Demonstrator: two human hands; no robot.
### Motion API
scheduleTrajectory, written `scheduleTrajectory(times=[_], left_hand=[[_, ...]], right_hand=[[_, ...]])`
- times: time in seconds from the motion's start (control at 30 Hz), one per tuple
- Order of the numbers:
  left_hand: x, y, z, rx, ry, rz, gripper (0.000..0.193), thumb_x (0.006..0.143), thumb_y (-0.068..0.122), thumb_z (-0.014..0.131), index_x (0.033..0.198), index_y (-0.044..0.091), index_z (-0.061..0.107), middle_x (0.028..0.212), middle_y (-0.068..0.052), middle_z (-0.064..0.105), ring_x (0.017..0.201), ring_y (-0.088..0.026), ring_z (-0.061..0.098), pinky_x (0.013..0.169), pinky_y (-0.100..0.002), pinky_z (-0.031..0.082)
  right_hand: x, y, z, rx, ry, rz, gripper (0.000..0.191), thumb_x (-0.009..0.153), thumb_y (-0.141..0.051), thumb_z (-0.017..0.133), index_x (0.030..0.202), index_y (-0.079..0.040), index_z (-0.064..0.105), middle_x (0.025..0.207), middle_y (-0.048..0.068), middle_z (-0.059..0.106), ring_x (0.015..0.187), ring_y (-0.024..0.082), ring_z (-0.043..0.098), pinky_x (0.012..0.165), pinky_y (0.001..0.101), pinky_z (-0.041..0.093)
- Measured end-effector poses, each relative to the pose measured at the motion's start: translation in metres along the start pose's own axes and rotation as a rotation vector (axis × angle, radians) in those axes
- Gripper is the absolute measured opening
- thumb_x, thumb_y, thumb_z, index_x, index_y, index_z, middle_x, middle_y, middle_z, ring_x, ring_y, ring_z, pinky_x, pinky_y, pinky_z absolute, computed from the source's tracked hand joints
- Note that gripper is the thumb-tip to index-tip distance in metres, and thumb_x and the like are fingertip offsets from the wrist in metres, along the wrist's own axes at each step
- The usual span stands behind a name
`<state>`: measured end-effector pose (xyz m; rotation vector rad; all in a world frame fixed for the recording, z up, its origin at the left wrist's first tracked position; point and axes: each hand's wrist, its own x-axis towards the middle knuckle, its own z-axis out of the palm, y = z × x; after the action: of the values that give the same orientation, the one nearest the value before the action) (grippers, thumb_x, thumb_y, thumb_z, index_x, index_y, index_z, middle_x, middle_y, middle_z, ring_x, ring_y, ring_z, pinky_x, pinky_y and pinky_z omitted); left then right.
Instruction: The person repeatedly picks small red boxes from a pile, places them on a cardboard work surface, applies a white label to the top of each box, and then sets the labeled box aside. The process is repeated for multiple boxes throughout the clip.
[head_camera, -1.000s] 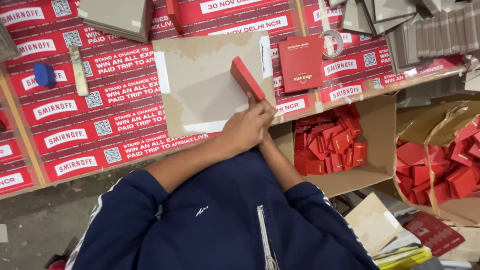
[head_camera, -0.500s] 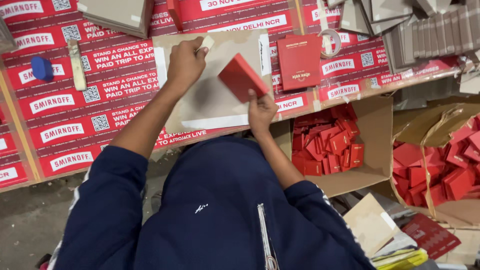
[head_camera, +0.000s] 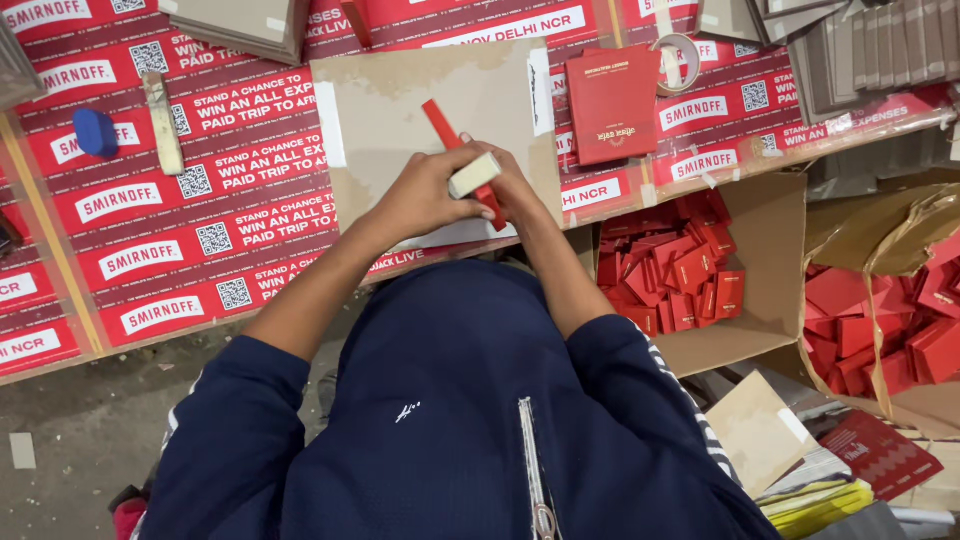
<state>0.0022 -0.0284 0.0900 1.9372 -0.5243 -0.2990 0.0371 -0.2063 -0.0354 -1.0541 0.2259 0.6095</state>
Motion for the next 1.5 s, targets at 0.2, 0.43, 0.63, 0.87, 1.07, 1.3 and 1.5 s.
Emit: scheduleTrajectory(times=[0.2, 0.43, 0.63, 0.87, 1.07, 1.3, 1.5], left_hand=[[-0.003, -0.003, 0.010, 0.063, 0.102, -0.257, 0.060, 0.071, 0.029, 0.093, 0.122, 0.007, 0.069, 0.090, -0.018, 0.076, 0.082, -0.033, 0.076, 0.076, -0.041, 0.057], [-0.001, 0.000, 0.032, 0.104, 0.152, -0.128, 0.039, 0.098, 0.020, 0.064, 0.135, 0.010, 0.060, 0.094, -0.021, 0.074, 0.085, -0.041, 0.071, 0.071, -0.049, 0.053], [-0.006, 0.005, 0.055, 0.228, 0.168, -0.259, 0.040, 0.096, 0.021, 0.059, 0.136, 0.020, 0.066, 0.090, -0.020, 0.074, 0.082, -0.043, 0.070, 0.074, -0.053, 0.054], [0.005, -0.032, -0.024, 0.397, 0.541, -0.362, 0.041, 0.099, 0.019, 0.057, 0.139, 0.017, 0.065, 0.090, -0.023, 0.072, 0.079, -0.042, 0.071, 0.071, -0.052, 0.056], [0.006, -0.028, -0.048, 0.411, 0.608, -0.272, 0.047, 0.098, 0.017, 0.055, 0.144, 0.012, 0.060, 0.096, -0.021, 0.075, 0.080, -0.041, 0.072, 0.074, -0.052, 0.057], [-0.006, 0.004, 0.089, 0.358, 0.110, -0.284, 0.048, 0.097, 0.022, 0.057, 0.145, 0.017, 0.056, 0.088, -0.026, 0.070, 0.080, -0.045, 0.069, 0.073, -0.057, 0.054], [-0.013, -0.032, 0.042, 0.308, 0.364, -0.361, 0.040, 0.098, 0.024, 0.052, 0.135, 0.018, 0.067, 0.089, -0.023, 0.072, 0.078, -0.042, 0.071, 0.070, -0.055, 0.054]], right_hand=[[-0.039, -0.012, -0.019, -0.665, -0.083, -0.643, 0.047, 0.111, -0.027, 0.060, 0.145, 0.005, 0.064, 0.156, 0.017, 0.059, 0.143, 0.026, 0.058, 0.121, 0.0410, 0.044], [-0.065, 0.020, -0.028, -0.847, 0.078, -0.614, 0.045, 0.089, -0.006, 0.066, 0.133, 0.004, 0.061, 0.099, 0.015, 0.072, 0.088, 0.015, 0.064, 0.079, 0.0332, 0.052], [-0.040, 0.054, -0.033, -0.908, 0.193, -0.536, 0.029, 0.092, -0.001, 0.067, 0.121, 0.000, 0.071, 0.064, 0.013, 0.060, 0.055, 0.012, 0.054, 0.051, 0.0342, 0.042], [-0.047, 0.036, -0.010, -0.855, 0.160, -0.800, 0.035, 0.095, -0.001, 0.072, 0.130, 0.002, 0.067, 0.122, 0.021, 0.074, 0.115, 0.025, 0.074, 0.098, 0.0327, 0.057], [-0.047, 0.033, 0.001, -0.884, 0.218, -0.548, 0.037, 0.093, -0.001, 0.071, 0.130, 0.000, 0.069, 0.098, 0.016, 0.075, 0.087, 0.023, 0.069, 0.081, 0.0325, 0.056], [-0.040, 0.057, -0.019, -0.181, -0.068, -0.418, 0.040, 0.101, -0.009, 0.052, 0.140, -0.010, 0.059, 0.123, 0.001, 0.072, 0.109, 0.010, 0.067, 0.099, 0.0216, 0.055], [-0.046, 0.048, -0.010, -0.782, 0.077, -0.694, 0.044, 0.090, 0.006, 0.062, 0.133, -0.002, 0.066, 0.112, 0.012, 0.075, 0.096, 0.018, 0.072, 0.084, 0.0299, 0.059]])
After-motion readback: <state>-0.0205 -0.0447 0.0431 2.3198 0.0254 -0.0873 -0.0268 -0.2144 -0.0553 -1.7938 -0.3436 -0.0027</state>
